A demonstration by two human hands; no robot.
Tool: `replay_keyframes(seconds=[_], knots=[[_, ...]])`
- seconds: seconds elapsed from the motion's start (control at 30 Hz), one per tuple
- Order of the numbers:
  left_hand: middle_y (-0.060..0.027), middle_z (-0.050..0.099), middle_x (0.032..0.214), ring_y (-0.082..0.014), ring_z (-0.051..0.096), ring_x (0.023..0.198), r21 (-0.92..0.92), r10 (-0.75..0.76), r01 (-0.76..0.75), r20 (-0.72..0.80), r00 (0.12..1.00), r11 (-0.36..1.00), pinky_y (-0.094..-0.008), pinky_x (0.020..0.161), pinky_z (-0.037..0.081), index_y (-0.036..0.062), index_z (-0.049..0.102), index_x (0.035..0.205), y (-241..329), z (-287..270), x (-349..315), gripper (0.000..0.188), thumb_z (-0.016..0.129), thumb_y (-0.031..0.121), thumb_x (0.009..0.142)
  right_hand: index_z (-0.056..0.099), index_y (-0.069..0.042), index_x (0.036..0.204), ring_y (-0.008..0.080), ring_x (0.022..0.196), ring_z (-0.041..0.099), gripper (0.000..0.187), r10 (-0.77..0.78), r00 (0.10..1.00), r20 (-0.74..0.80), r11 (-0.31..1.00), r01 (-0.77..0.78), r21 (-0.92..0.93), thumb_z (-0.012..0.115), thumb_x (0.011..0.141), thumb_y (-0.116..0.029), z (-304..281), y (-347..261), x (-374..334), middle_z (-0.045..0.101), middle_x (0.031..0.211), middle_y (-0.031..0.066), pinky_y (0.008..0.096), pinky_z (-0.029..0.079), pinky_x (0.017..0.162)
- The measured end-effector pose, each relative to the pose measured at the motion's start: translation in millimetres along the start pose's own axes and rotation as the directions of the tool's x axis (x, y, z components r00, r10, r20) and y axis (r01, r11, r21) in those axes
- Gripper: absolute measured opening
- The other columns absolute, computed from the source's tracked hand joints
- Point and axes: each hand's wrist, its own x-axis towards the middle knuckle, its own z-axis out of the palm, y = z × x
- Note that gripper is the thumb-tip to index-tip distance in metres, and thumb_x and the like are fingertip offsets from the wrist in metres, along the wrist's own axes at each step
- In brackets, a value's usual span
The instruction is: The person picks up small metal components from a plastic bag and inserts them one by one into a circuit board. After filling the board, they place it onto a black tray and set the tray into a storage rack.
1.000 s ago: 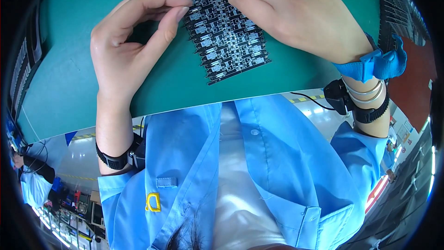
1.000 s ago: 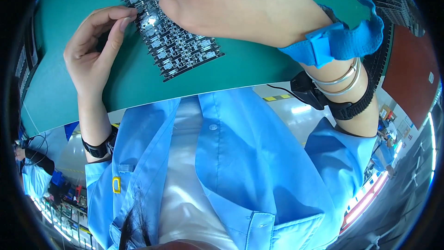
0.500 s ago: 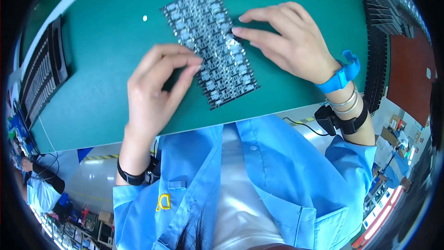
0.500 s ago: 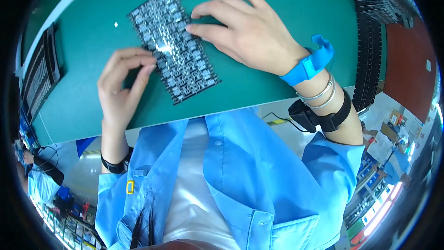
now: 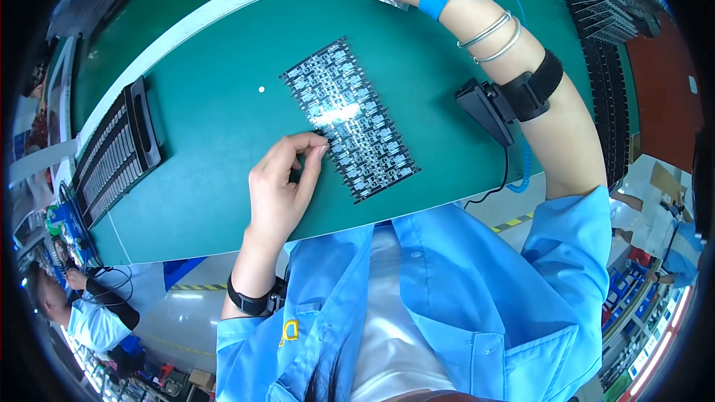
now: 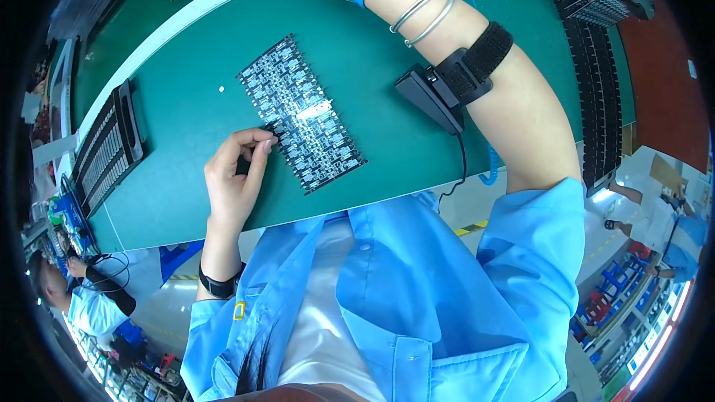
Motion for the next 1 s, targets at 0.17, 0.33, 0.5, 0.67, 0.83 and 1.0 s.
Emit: replay_keyframes(seconds=[0.17,0.33,0.5,0.67,0.83,1.0], knots=[[-0.0065,0.068,0.086,-0.015,0.063,0.068,0.009,0.051,-0.051,-0.013,0.999,0.999,-0.0252,0.06,0.049,0.0021,0.064,0.088,-1.2,1.7,3.7,0.007,0.068,0.001,0.082,0.067,-0.001,0.073,0.0349,0.07,0.065,0.018,0.009,0.999,-0.033,1.0,-0.01,-0.028,0.063,0.076,-0.018,-1.7,-7.3,-0.6,0.064,0.072,0.0188,0.0434,0.053,0.064],[-0.0082,0.068,0.086,-0.0157,0.063,0.069,-0.132,-0.034,0.03,-0.031,0.999,0.991,-0.0258,0.061,0.05,0.0011,0.066,0.089,-4.5,1.5,-1.0,0.008,0.068,0.001,0.081,0.067,0.0,0.072,0.0354,0.069,0.065,0.018,-0.029,0.998,-0.047,0.999,0.027,-0.042,0.062,0.076,-0.017,11.8,-2.0,10.9,0.064,0.072,0.0202,0.0431,0.053,0.062],[-0.008,0.066,0.086,-0.0161,0.063,0.072,-0.397,-0.176,0.172,0.026,0.984,0.902,-0.0264,0.065,0.05,0.0009,0.066,0.09,6.1,8.4,7.9,0.009,0.069,0.002,0.081,0.067,-0.003,0.068,0.035,0.067,0.065,0.015,0.019,0.997,-0.081,0.994,-0.028,-0.108,0.06,0.073,-0.015,11.2,24.7,6.3,0.065,0.071,0.0183,0.0447,0.052,0.061],[-0.0068,0.062,0.089,-0.0163,0.061,0.074,0.021,0.046,-0.047,0.026,0.999,0.999,-0.0268,0.067,0.05,0.0015,0.066,0.089,5.1,5.0,8.4,0.009,0.07,0.002,0.081,0.069,-0.005,0.065,0.0326,0.065,0.065,0.014,-0.06,0.993,0.103,0.998,0.063,-0.025,0.063,0.069,-0.017,15.3,20.3,32.1,0.066,0.069,0.0164,0.0421,0.052,0.062],[-0.0067,0.06,0.089,-0.0161,0.059,0.073,0.094,0.067,-0.071,0.044,0.997,0.993,-0.0266,0.066,0.049,0.0016,0.066,0.09,4.1,8.2,9.0,0.009,0.069,0.002,0.081,0.072,-0.005,0.069,0.0305,0.065,0.065,0.014,-0.037,0.977,0.208,0.99,0.007,0.14,0.07,0.066,-0.019,8.4,22.4,36.1,0.067,0.07,0.0156,0.0383,0.052,0.065],[-0.0067,0.059,0.087,-0.0145,0.058,0.071,0.118,0.081,-0.085,0.044,0.996,0.989,-0.0257,0.064,0.048,0.0011,0.065,0.09,5.4,10.7,10.7,0.009,0.069,0.001,0.081,0.072,-0.005,0.073,0.0292,0.069,0.066,0.017,-0.094,0.991,0.095,0.962,0.066,0.266,0.073,0.066,-0.021,16.9,27.3,34.8,0.068,0.072,0.0143,0.0385,0.052,0.067]])
